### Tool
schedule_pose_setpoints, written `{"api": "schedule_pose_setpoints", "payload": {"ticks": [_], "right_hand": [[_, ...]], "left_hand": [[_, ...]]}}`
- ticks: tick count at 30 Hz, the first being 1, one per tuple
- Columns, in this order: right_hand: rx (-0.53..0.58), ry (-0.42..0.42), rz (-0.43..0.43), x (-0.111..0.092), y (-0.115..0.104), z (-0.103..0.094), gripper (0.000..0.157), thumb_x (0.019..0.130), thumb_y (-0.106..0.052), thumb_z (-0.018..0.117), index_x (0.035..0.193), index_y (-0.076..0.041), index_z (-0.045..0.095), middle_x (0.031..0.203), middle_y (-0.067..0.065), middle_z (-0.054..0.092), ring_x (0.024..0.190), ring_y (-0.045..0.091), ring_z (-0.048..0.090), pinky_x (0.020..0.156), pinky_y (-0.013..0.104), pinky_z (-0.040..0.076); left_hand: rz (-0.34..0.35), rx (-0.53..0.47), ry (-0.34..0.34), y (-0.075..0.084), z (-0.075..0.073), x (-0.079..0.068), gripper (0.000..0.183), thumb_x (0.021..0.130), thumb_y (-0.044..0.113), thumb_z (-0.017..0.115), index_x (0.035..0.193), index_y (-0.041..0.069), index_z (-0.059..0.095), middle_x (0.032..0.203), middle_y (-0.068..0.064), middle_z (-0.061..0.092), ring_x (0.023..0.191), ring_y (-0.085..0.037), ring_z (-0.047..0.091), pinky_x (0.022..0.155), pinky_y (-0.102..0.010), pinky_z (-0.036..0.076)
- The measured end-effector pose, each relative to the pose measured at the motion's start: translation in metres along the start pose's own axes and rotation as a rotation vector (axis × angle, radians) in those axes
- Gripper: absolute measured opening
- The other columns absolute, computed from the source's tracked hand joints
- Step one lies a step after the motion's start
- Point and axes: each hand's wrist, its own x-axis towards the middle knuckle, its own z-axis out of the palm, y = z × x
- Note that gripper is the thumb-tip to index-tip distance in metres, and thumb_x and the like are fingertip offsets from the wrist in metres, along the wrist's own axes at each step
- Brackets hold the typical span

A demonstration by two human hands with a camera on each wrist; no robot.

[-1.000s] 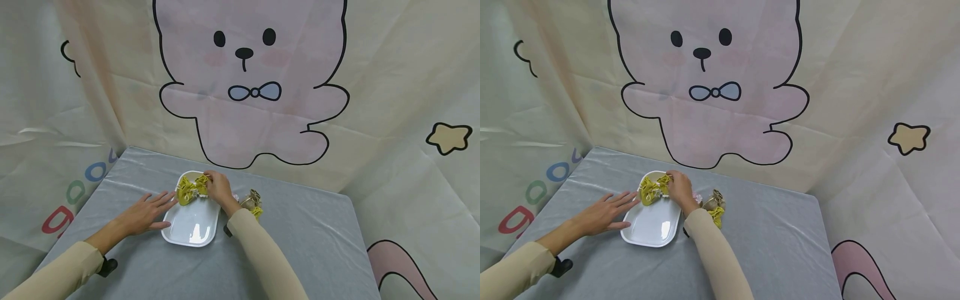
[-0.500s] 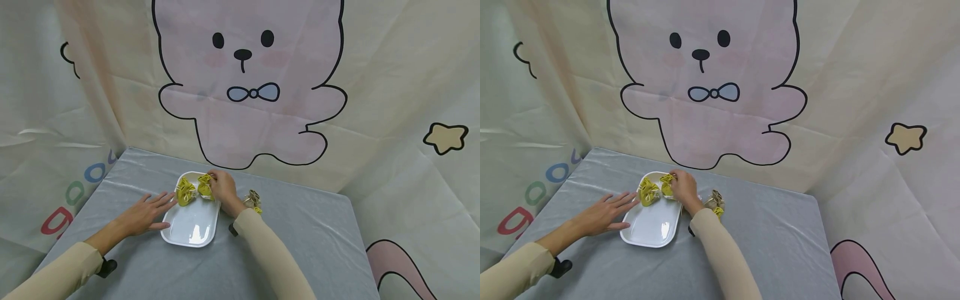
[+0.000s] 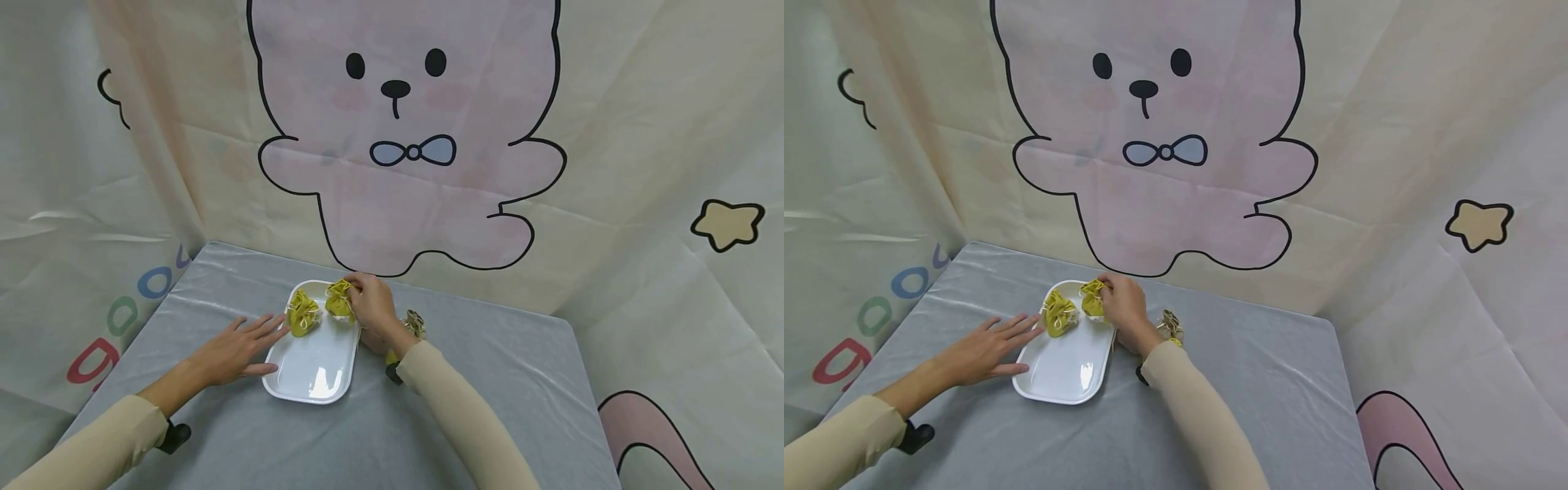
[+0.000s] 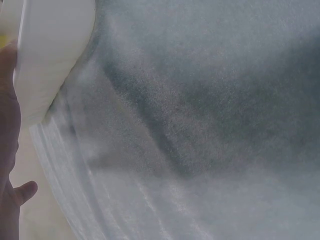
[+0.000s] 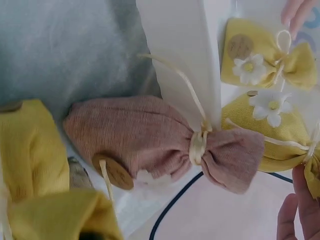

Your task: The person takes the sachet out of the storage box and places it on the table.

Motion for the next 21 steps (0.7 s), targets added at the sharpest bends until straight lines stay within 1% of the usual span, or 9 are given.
{"api": "schedule_pose_setpoints", "payload": {"ticks": [5,8,12,17,21], "right_hand": [[0.040,0.012,-0.047,-0.004,-0.002,-0.010,0.021,0.096,-0.009,0.065,0.115,-0.010,0.074,0.106,0.003,0.075,0.096,0.016,0.070,0.086,0.035,0.054],[0.081,0.009,-0.068,-0.008,-0.003,-0.018,0.022,0.096,-0.007,0.064,0.116,-0.008,0.073,0.107,0.004,0.075,0.097,0.016,0.071,0.085,0.034,0.054],[0.104,-0.003,-0.088,-0.015,-0.004,-0.028,0.022,0.096,-0.007,0.064,0.117,-0.008,0.072,0.107,0.004,0.075,0.095,0.015,0.070,0.082,0.032,0.055],[0.123,-0.006,-0.118,-0.024,-0.001,-0.040,0.023,0.098,-0.007,0.062,0.119,-0.008,0.071,0.110,0.003,0.074,0.093,0.013,0.069,0.077,0.028,0.055],[0.171,0.020,-0.150,-0.029,0.004,-0.049,0.023,0.098,-0.007,0.062,0.120,-0.006,0.070,0.111,0.004,0.073,0.092,0.013,0.068,0.076,0.029,0.054]], "left_hand": [[-0.001,-0.006,-0.004,0.000,0.000,0.000,0.077,0.091,0.057,0.063,0.152,0.012,0.043,0.156,-0.013,0.039,0.140,-0.038,0.040,0.101,-0.069,0.036],[-0.003,-0.010,0.001,-0.001,0.000,0.000,0.077,0.091,0.058,0.062,0.152,0.013,0.043,0.156,-0.013,0.039,0.140,-0.038,0.040,0.101,-0.069,0.036],[-0.001,-0.016,0.011,-0.001,0.000,-0.001,0.078,0.091,0.057,0.063,0.152,0.013,0.044,0.156,-0.013,0.039,0.140,-0.038,0.040,0.100,-0.069,0.037],[-0.007,-0.021,0.008,-0.001,0.000,-0.001,0.077,0.091,0.056,0.063,0.152,0.012,0.043,0.156,-0.013,0.039,0.140,-0.038,0.040,0.101,-0.069,0.036],[-0.012,-0.022,-0.003,-0.002,0.001,-0.001,0.077,0.092,0.056,0.063,0.152,0.012,0.042,0.157,-0.013,0.038,0.141,-0.038,0.039,0.102,-0.069,0.035]]}}
